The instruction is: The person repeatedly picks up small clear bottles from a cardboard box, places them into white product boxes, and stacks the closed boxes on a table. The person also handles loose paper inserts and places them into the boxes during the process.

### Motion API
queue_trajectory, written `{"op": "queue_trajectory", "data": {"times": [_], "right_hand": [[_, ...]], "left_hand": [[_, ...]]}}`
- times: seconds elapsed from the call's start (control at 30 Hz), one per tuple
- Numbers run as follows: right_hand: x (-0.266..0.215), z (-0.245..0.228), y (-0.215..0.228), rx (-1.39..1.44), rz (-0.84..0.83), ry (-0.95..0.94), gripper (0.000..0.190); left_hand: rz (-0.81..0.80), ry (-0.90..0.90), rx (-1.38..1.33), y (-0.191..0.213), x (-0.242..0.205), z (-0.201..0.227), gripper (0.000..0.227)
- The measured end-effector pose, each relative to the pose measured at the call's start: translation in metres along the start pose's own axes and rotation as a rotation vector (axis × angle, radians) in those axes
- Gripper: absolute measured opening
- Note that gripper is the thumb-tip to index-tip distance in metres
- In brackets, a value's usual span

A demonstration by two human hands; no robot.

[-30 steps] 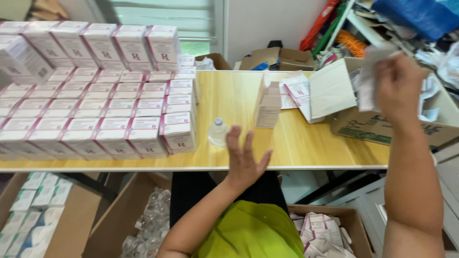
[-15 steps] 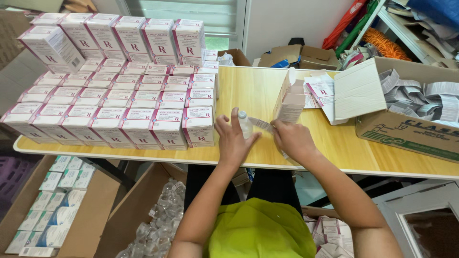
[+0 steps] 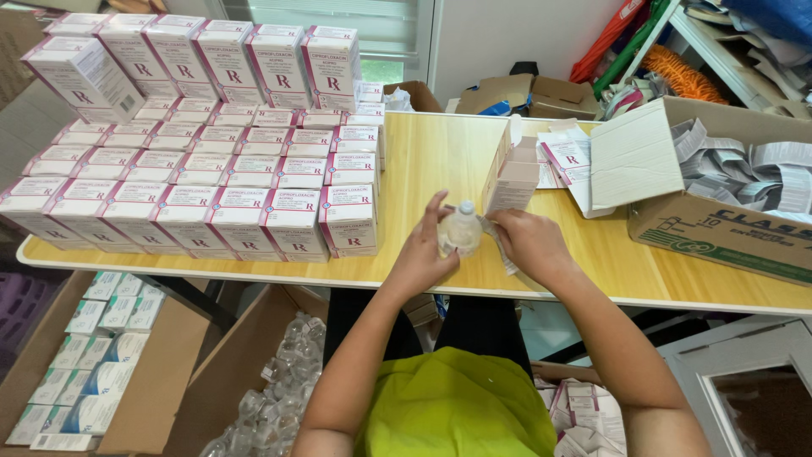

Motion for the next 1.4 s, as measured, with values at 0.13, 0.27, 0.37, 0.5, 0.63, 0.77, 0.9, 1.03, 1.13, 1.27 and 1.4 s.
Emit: {"op": "queue_trajectory", "data": {"times": [0.13, 0.27, 0.37, 0.5, 0.63, 0.77, 0.9, 1.03, 1.13, 1.27, 1.4], "right_hand": [[0.005, 0.003, -0.004, -0.007, -0.069, 0.007, 0.016], [0.013, 0.011, -0.007, 0.204, -0.109, 0.039, 0.029], [0.015, 0.010, -0.005, 0.384, -0.150, 0.071, 0.037], [-0.004, -0.003, -0.002, 0.555, -0.142, -0.238, 0.044], [-0.042, -0.024, -0.009, 0.591, -0.132, -0.523, 0.073], [-0.049, -0.034, -0.014, 0.374, 0.200, -0.134, 0.086], [-0.049, -0.025, -0.016, 0.341, 0.212, -0.256, 0.076], [-0.053, -0.014, -0.004, 0.358, 0.139, -0.352, 0.068], [-0.062, -0.003, 0.005, 0.402, 0.054, -0.443, 0.068], [-0.074, 0.012, 0.008, 0.726, 0.112, -0.416, 0.068], [-0.082, 0.034, 0.009, 0.860, 0.178, -0.487, 0.071]], "left_hand": [[0.007, -0.261, 0.271, 0.002, -0.003, 0.007, 0.082], [0.058, -0.388, 0.424, 0.008, -0.004, 0.018, 0.072], [-0.047, -0.250, 0.281, 0.010, -0.004, 0.018, 0.073], [0.091, -0.262, 0.281, 0.000, -0.012, 0.016, 0.087], [0.214, -0.178, 0.302, -0.027, -0.025, 0.018, 0.094], [0.131, -0.220, 0.226, -0.046, -0.048, 0.039, 0.101], [-0.112, -0.112, 0.116, -0.035, -0.060, 0.050, 0.106], [0.148, -0.256, 0.167, -0.015, -0.028, 0.048, 0.098], [0.212, -0.405, 0.252, -0.013, 0.026, 0.038, 0.101], [0.031, -0.341, -0.091, -0.031, 0.098, 0.023, 0.121], [-0.096, -0.239, -0.154, -0.051, 0.131, 0.005, 0.123]]}}
Point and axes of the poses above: each hand's wrist, its own x-axis towards the middle knuckle, its own y-axis out of the back of the hand, z = x × y, the point moved 2 cm from there along x, towards the middle knuckle, and after that the axes turned 8 degrees about z, right-handed, at the moved point
